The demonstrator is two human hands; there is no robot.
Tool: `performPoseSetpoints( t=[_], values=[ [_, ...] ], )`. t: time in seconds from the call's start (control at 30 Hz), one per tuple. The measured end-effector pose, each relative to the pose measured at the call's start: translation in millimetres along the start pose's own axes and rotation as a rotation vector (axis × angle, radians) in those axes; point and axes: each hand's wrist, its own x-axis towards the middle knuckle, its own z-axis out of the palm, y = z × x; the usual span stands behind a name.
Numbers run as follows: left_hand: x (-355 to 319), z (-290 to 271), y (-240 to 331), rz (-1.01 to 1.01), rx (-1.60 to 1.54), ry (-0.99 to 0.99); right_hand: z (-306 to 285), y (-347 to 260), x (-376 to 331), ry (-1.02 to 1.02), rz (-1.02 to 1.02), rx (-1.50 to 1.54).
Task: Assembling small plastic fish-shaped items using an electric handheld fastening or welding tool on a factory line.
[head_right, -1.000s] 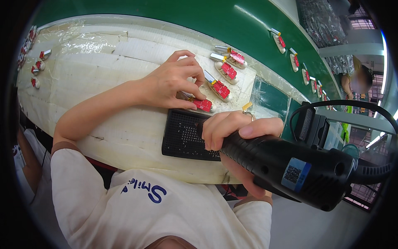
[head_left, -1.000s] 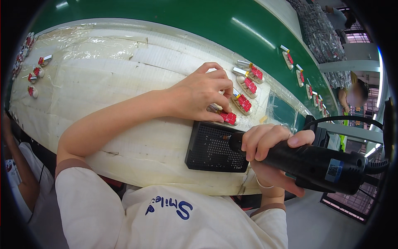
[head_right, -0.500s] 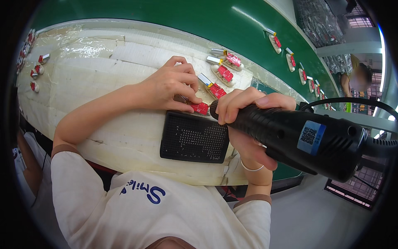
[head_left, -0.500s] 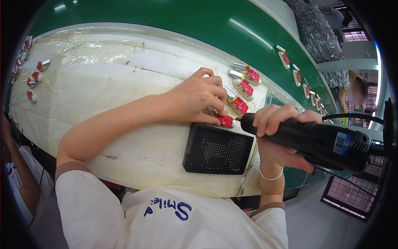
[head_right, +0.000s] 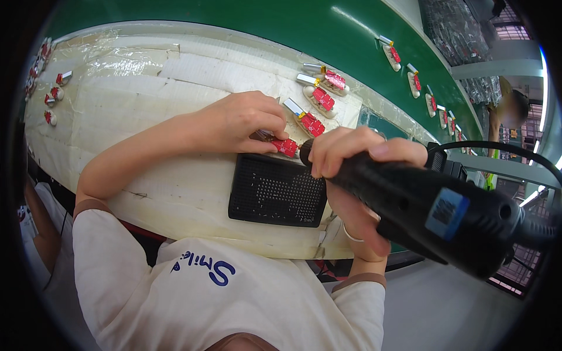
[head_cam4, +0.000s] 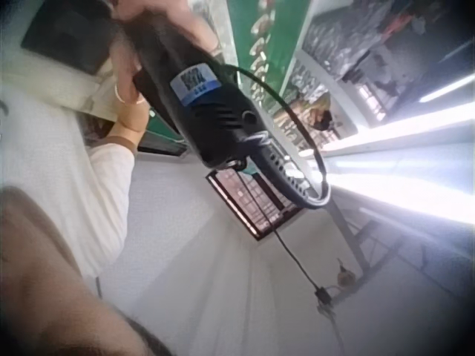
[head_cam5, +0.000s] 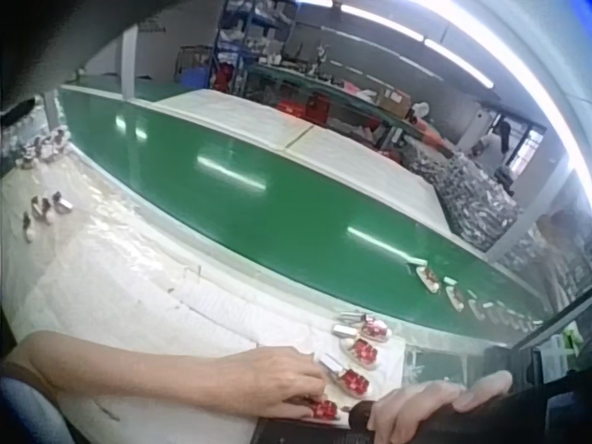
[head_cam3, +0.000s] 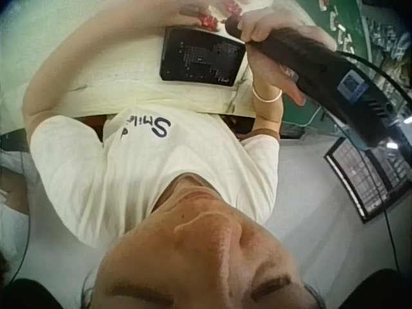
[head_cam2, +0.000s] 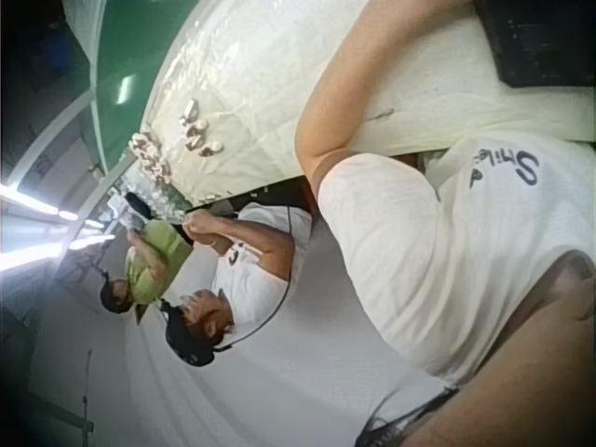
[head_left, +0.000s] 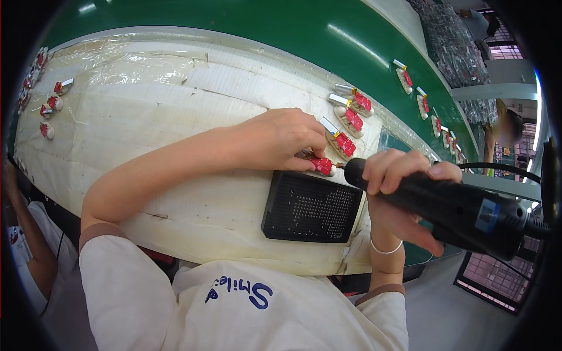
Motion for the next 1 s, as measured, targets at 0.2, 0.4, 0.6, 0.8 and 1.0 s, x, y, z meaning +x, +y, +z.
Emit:
performPoseSetpoints(
  t=[0.2,0.4,0.6,0.8,1.0],
  values=[
    [-4.7,-29.8,20.0,-0.075,0.236,0.010,9.3,-14.5,-19.0,-0.018,-0.010,0.297],
    [18.0,8.1,-2.9,0.158,0.342,0.326,16.1,-12.4,-21.2,-0.036,0.091,0.190],
    [23.2,8.1,-6.5,0.143,0.345,0.145,15.6,-12.9,-22.6,-0.025,0.088,0.205],
    [8.6,1.2,-2.6,0.100,0.227,0.061,11.9,-13.8,-20.2,-0.051,0.030,0.312],
    [3.4,-2.1,2.0,0.098,0.123,0.118,10.7,-25.9,1.2,-0.067,-0.024,0.160]
  ],
)
